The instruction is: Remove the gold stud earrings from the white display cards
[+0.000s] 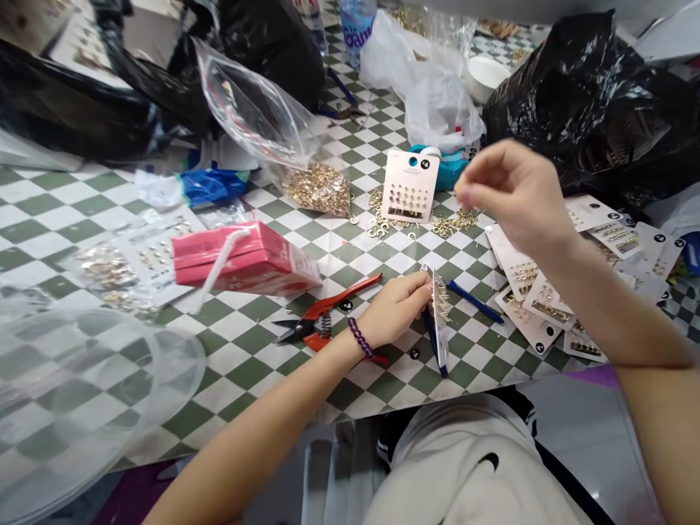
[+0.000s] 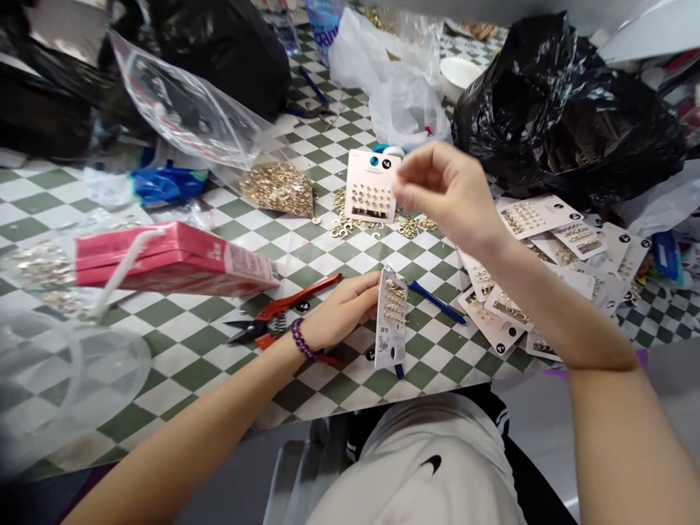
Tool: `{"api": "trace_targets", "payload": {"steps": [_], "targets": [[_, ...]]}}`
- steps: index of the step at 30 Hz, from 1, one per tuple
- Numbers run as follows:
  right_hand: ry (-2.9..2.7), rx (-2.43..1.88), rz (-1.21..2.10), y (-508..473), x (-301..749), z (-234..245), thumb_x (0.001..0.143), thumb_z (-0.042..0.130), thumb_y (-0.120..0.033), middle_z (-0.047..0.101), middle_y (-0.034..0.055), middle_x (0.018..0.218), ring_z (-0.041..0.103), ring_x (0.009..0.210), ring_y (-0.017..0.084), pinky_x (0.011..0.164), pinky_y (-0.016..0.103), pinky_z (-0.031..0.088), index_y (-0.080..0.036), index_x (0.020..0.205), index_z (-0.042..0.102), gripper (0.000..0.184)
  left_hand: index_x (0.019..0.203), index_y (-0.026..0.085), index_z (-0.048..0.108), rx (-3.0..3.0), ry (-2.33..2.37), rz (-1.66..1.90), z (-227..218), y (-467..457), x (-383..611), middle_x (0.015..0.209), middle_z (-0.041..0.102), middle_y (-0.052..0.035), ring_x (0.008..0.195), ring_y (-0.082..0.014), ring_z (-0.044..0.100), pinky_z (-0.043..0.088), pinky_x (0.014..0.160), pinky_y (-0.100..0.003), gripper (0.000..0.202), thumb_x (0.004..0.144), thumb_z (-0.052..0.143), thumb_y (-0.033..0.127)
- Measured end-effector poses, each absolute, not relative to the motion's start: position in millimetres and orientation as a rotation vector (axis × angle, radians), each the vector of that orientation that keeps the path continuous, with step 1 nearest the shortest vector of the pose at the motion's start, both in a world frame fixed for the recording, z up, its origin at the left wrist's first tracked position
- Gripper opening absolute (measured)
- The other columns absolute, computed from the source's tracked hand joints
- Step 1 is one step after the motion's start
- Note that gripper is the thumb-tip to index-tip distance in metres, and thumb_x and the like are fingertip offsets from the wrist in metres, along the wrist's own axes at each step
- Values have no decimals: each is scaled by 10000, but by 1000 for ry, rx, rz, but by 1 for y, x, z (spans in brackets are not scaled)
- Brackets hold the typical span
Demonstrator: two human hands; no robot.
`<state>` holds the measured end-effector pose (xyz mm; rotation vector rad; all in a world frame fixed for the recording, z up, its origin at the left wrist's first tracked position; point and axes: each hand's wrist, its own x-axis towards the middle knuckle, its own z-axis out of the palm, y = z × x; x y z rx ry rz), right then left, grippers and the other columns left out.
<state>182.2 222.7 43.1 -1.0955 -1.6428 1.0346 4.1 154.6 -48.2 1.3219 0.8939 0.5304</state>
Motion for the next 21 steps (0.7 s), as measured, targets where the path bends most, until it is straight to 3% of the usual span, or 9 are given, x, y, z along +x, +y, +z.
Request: {"api": "trace_targets", "payload": {"steps": [2, 5, 10, 21], "targets": [[-1646, -1145, 1141, 182, 183, 35, 743, 712, -148, 638, -6, 782, 608, 716, 120, 680, 290, 550, -197, 786, 615, 117, 833, 142, 564, 1289, 889, 511, -46, 155, 4, 655, 465, 3, 575, -94, 392, 321, 519, -203, 312, 883, 428, 418], [-1493, -1160, 1227, 141, 180, 6, 776, 689, -178, 647, 0, 813, 625, 760, 116, 707, 277, 558, -214, 816, 628, 81, 772, 138, 536, 1293, 916, 478, -43, 157, 2, 645, 470, 7, 567, -87, 385, 306, 513, -199, 306, 867, 440, 412], [-1198, -1191, 1236, 120, 172, -34, 803, 677, -223, 646, 2, 846, 622, 791, 107, 733, 268, 542, -221, 852, 601, 91, 701, 143, 485, 1347, 900, 438, -41, 160, -1, 674, 501, -4, 673, -116, 481, 386, 620, -226, 318, 865, 422, 409], [-1125, -1222, 1309, 116, 169, -45, 831, 642, -273, 635, 4, 848, 607, 799, 121, 731, 292, 506, -211, 815, 503, 152, 847, 140, 502, 1246, 817, 439, -39, 163, -4, 747, 517, 10, 645, -78, 474, 397, 581, -188, 157, 827, 501, 295]]}}
